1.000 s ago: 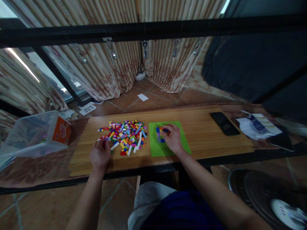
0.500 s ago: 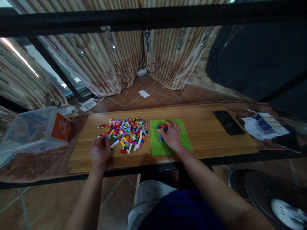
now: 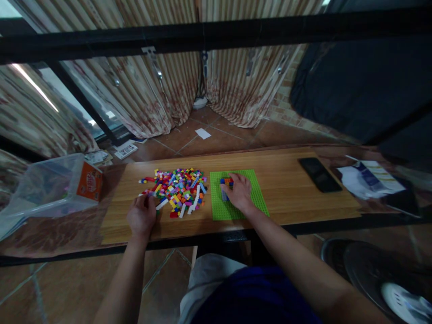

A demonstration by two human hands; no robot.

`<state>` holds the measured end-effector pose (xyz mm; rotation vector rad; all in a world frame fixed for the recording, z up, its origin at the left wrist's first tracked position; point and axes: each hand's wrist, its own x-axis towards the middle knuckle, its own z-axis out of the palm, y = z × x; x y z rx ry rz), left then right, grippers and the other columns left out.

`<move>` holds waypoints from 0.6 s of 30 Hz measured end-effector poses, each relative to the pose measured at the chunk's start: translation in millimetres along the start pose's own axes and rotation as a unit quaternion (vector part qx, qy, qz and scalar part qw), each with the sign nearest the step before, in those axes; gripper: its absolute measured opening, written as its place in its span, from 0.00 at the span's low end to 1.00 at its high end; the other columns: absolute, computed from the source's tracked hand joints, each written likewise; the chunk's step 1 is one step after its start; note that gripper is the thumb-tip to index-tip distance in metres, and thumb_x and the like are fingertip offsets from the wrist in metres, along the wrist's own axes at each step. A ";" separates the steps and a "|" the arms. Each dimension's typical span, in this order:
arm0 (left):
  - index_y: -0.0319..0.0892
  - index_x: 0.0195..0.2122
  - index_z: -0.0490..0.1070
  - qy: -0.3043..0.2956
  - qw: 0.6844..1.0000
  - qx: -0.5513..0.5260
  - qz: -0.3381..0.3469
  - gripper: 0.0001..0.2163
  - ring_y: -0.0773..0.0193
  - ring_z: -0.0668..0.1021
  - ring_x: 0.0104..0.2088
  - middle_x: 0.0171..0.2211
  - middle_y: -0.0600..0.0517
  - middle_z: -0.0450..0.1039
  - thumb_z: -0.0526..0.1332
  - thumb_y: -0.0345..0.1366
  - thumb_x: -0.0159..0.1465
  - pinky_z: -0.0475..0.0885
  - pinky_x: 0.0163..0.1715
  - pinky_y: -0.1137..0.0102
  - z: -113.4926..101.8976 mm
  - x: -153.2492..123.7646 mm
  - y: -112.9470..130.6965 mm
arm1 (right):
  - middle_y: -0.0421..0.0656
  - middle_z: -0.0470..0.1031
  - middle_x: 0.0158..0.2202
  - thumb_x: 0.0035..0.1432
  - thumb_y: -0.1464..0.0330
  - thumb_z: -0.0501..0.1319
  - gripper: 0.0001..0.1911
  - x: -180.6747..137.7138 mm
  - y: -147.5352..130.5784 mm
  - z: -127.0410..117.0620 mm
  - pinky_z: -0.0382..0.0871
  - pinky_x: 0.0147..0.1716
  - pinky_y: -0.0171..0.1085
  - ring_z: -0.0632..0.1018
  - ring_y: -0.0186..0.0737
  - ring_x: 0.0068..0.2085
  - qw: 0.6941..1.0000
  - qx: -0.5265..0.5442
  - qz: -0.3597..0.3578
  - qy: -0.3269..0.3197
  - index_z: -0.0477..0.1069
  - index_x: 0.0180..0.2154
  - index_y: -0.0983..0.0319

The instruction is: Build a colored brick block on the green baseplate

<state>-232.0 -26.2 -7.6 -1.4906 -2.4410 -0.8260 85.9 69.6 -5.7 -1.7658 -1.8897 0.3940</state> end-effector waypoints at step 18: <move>0.42 0.44 0.75 0.001 0.999 -0.030 0.017 0.14 0.55 0.79 0.40 0.42 0.44 0.77 0.55 0.42 0.64 0.70 0.35 0.67 5.3 -3.3 -6.1 | 0.49 0.72 0.52 0.63 0.70 0.54 0.16 1.0 -41.8 2.5 0.62 0.55 0.45 0.70 0.46 0.53 0.970 0.062 -0.235 -0.027 0.76 0.48 0.59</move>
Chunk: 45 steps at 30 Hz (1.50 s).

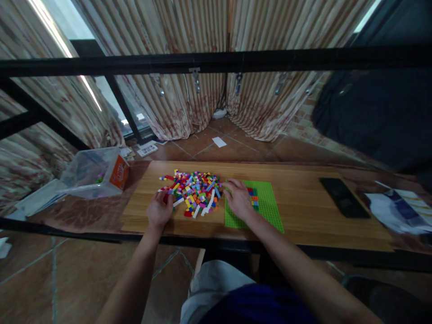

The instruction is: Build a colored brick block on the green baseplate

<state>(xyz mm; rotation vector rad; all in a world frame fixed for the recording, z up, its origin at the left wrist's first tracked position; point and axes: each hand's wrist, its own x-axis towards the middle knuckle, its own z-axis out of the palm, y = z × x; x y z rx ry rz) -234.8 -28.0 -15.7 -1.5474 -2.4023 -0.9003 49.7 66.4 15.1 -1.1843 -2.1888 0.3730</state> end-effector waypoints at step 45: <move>0.45 0.31 0.78 -0.071 0.843 -0.512 -0.152 0.11 0.63 0.75 0.31 0.28 0.52 0.75 0.62 0.45 0.61 0.70 0.34 0.71 -19.2 -52.1 133.0 | 0.36 0.69 0.20 0.36 0.55 0.73 0.19 -17.0 -86.3 -2.6 0.61 0.25 0.32 0.67 0.29 0.23 0.698 0.637 0.322 -0.053 0.75 0.25 0.62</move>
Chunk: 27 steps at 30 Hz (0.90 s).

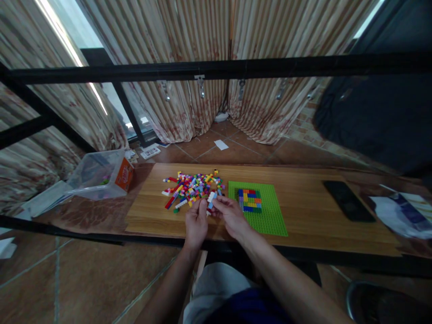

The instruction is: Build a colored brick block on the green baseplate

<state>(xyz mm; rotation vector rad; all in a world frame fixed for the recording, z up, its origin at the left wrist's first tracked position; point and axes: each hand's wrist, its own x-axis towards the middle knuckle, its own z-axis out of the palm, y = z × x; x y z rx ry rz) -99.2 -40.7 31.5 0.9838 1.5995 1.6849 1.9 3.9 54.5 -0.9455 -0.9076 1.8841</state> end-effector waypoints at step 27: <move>0.43 0.27 0.66 -0.009 0.959 -0.210 -0.191 0.20 0.75 0.62 0.15 0.18 0.61 0.61 0.71 0.52 0.48 0.61 0.16 0.78 -4.5 -9.7 20.6 | 0.38 0.74 0.20 0.45 0.57 0.68 0.13 -14.9 9.1 6.8 0.69 0.23 0.35 0.73 0.35 0.21 0.994 -0.098 0.008 -0.057 0.76 0.27 0.60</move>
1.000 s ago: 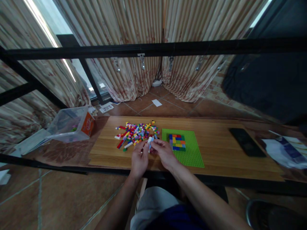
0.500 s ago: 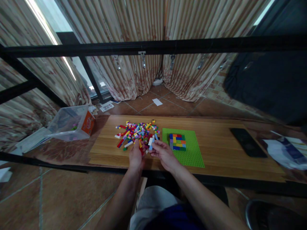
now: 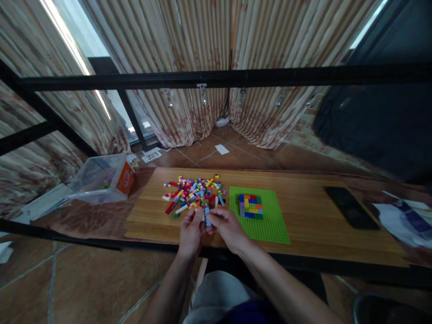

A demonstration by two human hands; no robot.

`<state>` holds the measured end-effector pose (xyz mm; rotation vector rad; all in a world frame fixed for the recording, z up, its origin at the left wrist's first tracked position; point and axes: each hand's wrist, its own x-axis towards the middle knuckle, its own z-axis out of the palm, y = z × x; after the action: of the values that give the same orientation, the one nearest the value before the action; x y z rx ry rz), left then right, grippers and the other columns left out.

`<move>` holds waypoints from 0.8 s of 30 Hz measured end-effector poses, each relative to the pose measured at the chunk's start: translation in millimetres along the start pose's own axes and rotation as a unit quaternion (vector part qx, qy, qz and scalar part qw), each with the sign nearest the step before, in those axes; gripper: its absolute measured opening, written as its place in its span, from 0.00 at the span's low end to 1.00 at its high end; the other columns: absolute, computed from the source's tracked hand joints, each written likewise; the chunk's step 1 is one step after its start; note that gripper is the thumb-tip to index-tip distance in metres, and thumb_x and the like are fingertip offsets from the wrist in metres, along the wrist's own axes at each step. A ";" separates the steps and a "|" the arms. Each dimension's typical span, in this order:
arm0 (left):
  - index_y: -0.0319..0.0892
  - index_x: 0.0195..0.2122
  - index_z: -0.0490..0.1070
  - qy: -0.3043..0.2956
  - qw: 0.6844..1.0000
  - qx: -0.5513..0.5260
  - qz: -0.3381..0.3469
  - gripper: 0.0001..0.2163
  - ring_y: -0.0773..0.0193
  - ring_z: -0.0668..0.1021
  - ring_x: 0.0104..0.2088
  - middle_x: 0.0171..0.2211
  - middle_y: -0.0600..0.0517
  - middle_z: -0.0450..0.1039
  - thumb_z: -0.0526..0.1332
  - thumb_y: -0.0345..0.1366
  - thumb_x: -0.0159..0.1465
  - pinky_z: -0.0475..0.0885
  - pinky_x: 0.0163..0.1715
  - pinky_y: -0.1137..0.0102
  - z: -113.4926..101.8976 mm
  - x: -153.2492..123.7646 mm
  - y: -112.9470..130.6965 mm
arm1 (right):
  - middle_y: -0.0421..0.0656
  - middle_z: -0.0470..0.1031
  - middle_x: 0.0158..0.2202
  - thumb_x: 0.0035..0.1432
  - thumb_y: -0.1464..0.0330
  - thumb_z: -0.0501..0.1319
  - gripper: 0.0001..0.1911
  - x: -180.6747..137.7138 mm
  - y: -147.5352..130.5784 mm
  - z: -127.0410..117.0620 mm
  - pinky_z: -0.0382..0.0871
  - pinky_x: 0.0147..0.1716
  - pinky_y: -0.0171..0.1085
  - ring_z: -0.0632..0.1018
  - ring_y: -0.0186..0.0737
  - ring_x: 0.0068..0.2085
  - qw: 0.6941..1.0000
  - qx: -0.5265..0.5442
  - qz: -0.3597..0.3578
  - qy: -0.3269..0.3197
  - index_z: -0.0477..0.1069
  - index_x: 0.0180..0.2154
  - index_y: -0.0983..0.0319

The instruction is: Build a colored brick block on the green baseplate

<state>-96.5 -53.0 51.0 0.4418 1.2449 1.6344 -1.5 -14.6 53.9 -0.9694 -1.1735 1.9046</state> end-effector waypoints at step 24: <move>0.38 0.47 0.74 0.097 0.757 0.534 0.365 0.16 0.53 0.77 0.47 0.43 0.42 0.78 0.53 0.42 0.67 0.70 0.51 0.58 -66.7 75.9 -12.4 | 0.42 0.80 0.33 0.51 0.62 0.65 0.12 14.9 14.7 -70.8 0.69 0.37 0.39 0.77 0.39 0.32 0.939 -0.295 -0.124 0.130 0.78 0.36 0.61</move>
<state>-174.4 -22.3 -6.9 1.6699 2.3210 1.3829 49.7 21.5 14.7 -1.2631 -1.6523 1.1937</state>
